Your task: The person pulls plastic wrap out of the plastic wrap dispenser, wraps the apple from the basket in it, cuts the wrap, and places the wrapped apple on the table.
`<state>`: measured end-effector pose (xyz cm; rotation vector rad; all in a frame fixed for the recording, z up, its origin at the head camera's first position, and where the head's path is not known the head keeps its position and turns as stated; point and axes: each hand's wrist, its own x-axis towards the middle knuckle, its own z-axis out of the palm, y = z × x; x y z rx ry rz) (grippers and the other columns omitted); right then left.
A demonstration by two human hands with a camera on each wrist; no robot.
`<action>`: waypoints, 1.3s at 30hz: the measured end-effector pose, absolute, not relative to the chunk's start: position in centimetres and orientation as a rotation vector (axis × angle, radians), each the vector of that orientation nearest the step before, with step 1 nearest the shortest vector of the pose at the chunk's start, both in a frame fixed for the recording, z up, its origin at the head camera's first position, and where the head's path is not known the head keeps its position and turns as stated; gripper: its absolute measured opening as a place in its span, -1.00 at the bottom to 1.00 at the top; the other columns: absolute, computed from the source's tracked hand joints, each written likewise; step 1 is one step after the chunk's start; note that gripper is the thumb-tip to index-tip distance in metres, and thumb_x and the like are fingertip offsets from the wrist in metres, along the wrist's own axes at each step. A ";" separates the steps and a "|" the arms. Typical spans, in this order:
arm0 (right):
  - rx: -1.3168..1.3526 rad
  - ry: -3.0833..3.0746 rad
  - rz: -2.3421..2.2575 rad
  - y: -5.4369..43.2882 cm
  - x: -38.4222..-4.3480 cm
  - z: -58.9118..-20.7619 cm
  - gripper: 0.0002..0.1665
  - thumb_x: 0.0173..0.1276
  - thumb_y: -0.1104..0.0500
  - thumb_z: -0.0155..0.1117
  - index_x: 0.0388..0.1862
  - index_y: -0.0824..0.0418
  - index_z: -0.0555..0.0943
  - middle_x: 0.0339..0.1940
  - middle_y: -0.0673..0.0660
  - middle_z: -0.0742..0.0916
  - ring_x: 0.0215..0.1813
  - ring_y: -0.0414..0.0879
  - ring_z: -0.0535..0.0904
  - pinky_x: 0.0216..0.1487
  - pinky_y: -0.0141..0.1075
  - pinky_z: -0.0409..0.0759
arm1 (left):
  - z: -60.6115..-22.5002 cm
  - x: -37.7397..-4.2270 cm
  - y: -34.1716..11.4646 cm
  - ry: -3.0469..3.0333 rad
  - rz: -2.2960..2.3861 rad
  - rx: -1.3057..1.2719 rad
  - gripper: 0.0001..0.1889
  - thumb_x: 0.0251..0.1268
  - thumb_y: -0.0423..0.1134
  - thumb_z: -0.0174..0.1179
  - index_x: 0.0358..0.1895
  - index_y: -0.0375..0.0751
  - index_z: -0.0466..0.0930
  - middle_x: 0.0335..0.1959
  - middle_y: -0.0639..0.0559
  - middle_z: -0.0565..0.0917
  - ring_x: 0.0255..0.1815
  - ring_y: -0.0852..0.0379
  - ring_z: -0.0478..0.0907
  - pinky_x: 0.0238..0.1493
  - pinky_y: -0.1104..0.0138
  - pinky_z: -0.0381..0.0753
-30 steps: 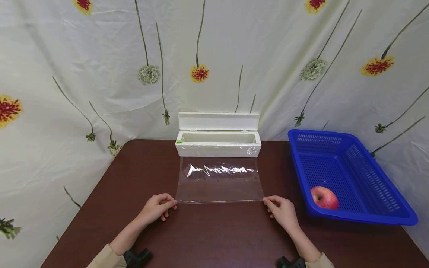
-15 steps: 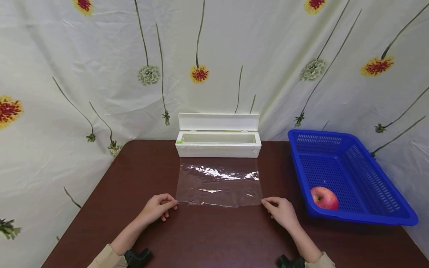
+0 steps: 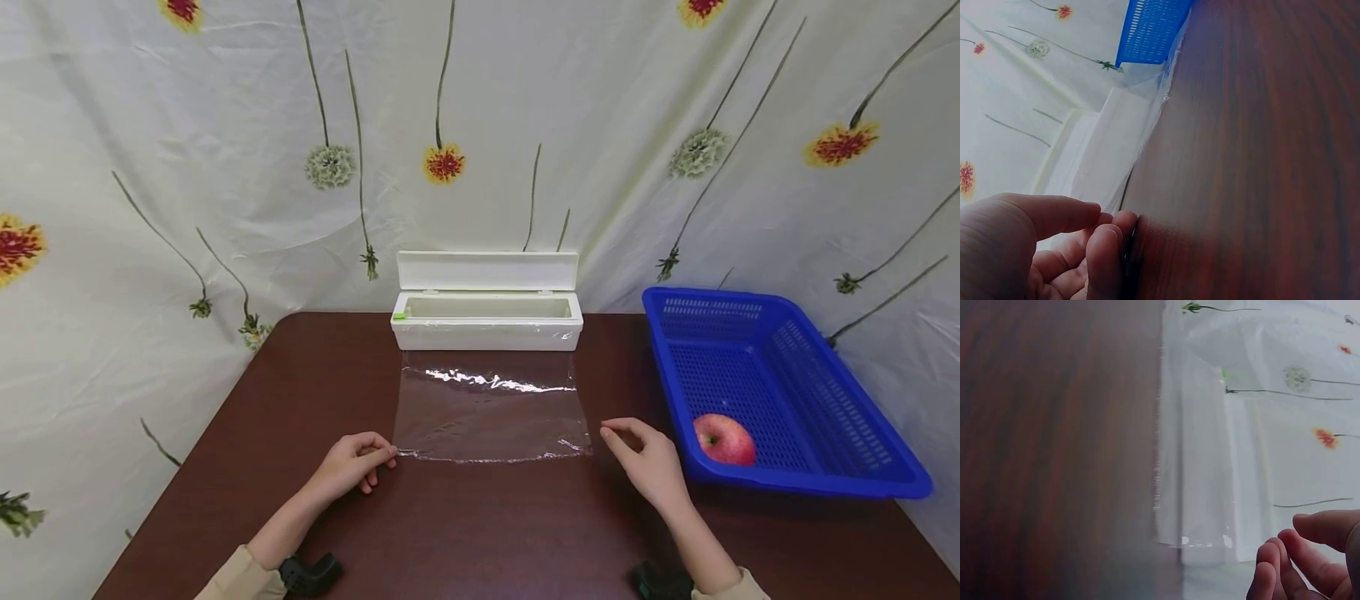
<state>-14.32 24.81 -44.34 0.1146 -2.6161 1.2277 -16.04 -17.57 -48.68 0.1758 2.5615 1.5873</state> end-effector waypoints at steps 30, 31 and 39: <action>0.176 -2.526 1.173 35.1 -13.2 -36.9 -0.47 0.31 0.16 0.27 0.26 0.11 0.44 -0.13 -0.42 0.53 -0.09 -0.56 0.41 -0.20 -0.73 0.33 | -48.7 -16.1 -17.5 2.561 1.590 0.151 -0.81 0.27 -0.16 0.20 -0.38 -0.22 0.62 -0.54 0.04 0.64 -0.74 0.12 0.43 -0.68 0.26 0.55; 0.187 -2.544 1.152 35.6 -13.3 -37.0 -0.45 0.31 0.16 0.27 0.28 0.13 0.42 -0.12 -0.42 0.51 -0.08 -0.58 0.39 -0.20 -0.74 0.32 | -48.7 -16.1 -17.5 2.562 1.591 0.152 -0.81 0.27 -0.16 0.20 -0.39 -0.22 0.62 -0.54 0.04 0.64 -0.74 0.12 0.43 -0.68 0.26 0.55; 0.251 -2.720 1.072 38.6 -14.4 -38.0 -0.16 0.29 0.19 0.30 0.42 0.37 0.11 0.09 -0.02 0.47 -0.08 -0.68 0.27 -0.28 -0.69 0.34 | -48.7 -16.1 -17.5 2.558 1.588 0.160 -0.81 0.28 -0.17 0.20 -0.38 -0.22 0.62 -0.54 0.03 0.64 -0.74 0.11 0.44 -0.68 0.25 0.55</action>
